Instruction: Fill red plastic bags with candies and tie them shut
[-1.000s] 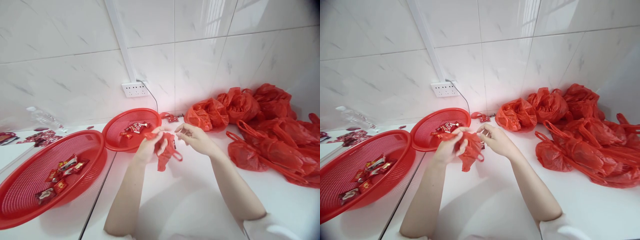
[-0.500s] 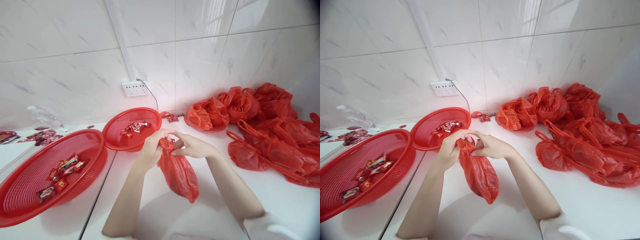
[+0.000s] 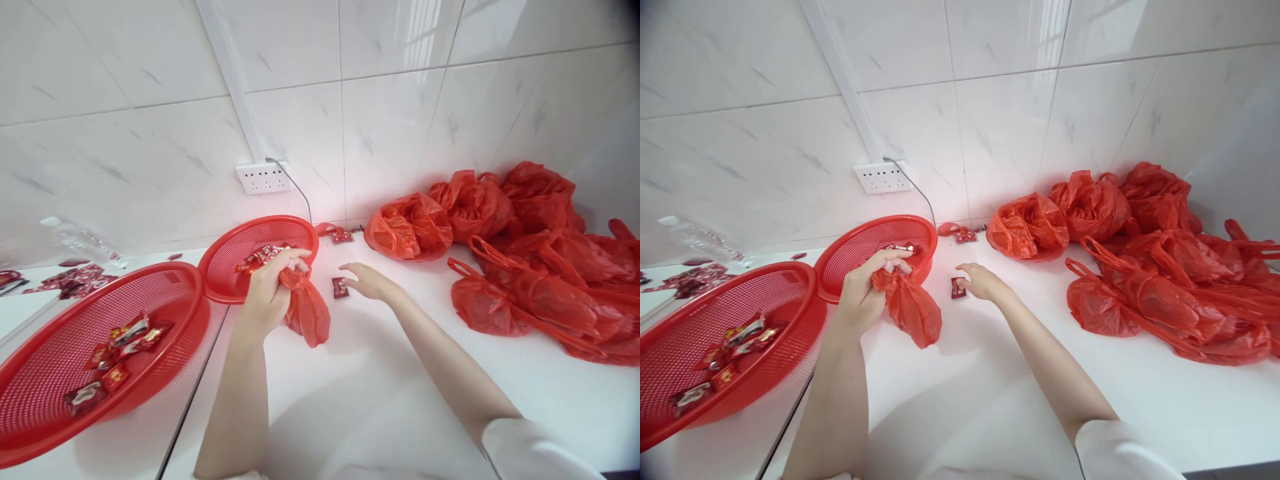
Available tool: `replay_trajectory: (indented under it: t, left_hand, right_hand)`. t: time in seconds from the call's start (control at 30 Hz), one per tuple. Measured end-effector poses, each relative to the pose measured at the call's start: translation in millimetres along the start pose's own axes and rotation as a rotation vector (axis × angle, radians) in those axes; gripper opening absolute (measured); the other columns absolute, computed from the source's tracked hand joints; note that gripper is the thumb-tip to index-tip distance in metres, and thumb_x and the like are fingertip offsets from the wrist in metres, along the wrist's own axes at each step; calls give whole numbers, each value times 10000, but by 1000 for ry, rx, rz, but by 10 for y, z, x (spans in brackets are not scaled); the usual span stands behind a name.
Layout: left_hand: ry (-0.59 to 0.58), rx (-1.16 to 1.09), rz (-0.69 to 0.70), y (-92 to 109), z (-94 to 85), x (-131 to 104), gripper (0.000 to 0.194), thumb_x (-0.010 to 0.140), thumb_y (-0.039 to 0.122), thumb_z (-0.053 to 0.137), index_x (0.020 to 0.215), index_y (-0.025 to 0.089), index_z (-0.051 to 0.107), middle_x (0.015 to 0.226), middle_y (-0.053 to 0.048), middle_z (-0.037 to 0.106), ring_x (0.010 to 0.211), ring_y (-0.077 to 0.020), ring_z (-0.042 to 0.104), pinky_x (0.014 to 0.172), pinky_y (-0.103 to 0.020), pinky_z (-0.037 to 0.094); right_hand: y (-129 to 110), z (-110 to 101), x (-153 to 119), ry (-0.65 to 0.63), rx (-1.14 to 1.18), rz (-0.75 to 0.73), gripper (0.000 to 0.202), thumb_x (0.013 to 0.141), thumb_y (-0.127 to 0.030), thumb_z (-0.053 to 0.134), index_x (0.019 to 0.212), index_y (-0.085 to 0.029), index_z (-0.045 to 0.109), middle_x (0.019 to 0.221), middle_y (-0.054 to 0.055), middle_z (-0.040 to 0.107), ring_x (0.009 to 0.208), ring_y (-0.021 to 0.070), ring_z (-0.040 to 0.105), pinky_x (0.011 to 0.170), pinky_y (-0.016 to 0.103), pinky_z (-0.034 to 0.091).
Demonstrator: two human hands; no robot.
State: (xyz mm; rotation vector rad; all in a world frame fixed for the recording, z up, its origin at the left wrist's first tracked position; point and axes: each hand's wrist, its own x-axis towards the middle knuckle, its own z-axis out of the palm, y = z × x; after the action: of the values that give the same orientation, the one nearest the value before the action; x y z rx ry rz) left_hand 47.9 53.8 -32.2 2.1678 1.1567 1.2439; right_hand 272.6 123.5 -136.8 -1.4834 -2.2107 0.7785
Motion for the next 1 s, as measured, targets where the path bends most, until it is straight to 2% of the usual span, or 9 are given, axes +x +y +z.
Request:
replay_trajectory:
  t: [0.1,0.2,0.37,0.47,0.63,0.73,0.83,0.93,1.0]
  left_hand:
    - [9,-32,-21,11,3,1,303,898,167,420,1081,204,659,1024,-58,688,1005,-202,620,887,-307,454]
    - [-31,-65,-65,61,12,-4,311,909,185,428,1115,209,660,1057,-63,696,1065,-214,613,915,-309,450]
    - [-198,-79,-116,110,107,-25,437,873,91,378,1219,227,609,1131,-50,681,1059,-202,619,945,-326,452]
    - [-293,-116,-114,119,187,-37,482,860,61,349,1229,244,599,1209,-40,642,1081,-197,605,952,-326,456]
    - [-283,-102,-96,142,207,-28,393,927,172,381,1256,249,582,1225,-54,618,1111,-218,573,986,-358,431]
    - [-249,-103,-130,128,172,-19,371,969,299,369,1287,244,553,1284,-76,583,1083,-222,585,956,-358,444]
    - [-245,-91,-203,79,98,-25,401,972,387,365,1315,252,522,1268,-80,583,1048,-218,601,934,-357,449]
    - [-378,-23,-291,17,-28,-38,486,897,435,519,1355,275,481,1062,-39,650,930,-205,622,857,-337,472]
    - [-499,23,-327,-17,-107,-42,628,771,443,681,1349,283,495,880,5,649,842,-199,621,773,-308,482]
  right_hand:
    - [41,303,123,-66,-68,-15,418,833,-285,642,1239,-197,598,1327,148,539,1252,289,471,989,370,394]
    - [49,421,148,-104,-126,-14,296,799,-201,636,1094,-188,651,1188,136,592,1122,275,544,902,334,424]
    - [98,351,131,-140,-162,44,244,753,-128,612,995,-150,607,1038,125,611,896,211,615,763,272,440]
    - [107,332,115,-150,-165,104,308,736,-142,627,1038,-148,566,1105,155,592,856,220,631,713,283,446]
    - [105,321,89,-198,-65,106,418,675,-111,687,1057,-174,530,1003,89,672,859,196,653,706,250,459]
    - [88,237,76,-216,34,73,297,686,-72,663,935,-184,547,842,31,705,779,166,663,686,237,468]
    - [2,55,13,-192,134,30,159,753,-116,630,857,-191,537,836,16,707,688,132,650,635,232,478]
    - [-160,-202,-127,-228,335,-68,162,796,-183,631,917,-196,523,855,8,699,658,110,635,605,228,489]
    - [-292,-351,-245,-356,582,-141,208,785,-244,677,921,-183,532,797,7,680,635,113,623,564,232,485]
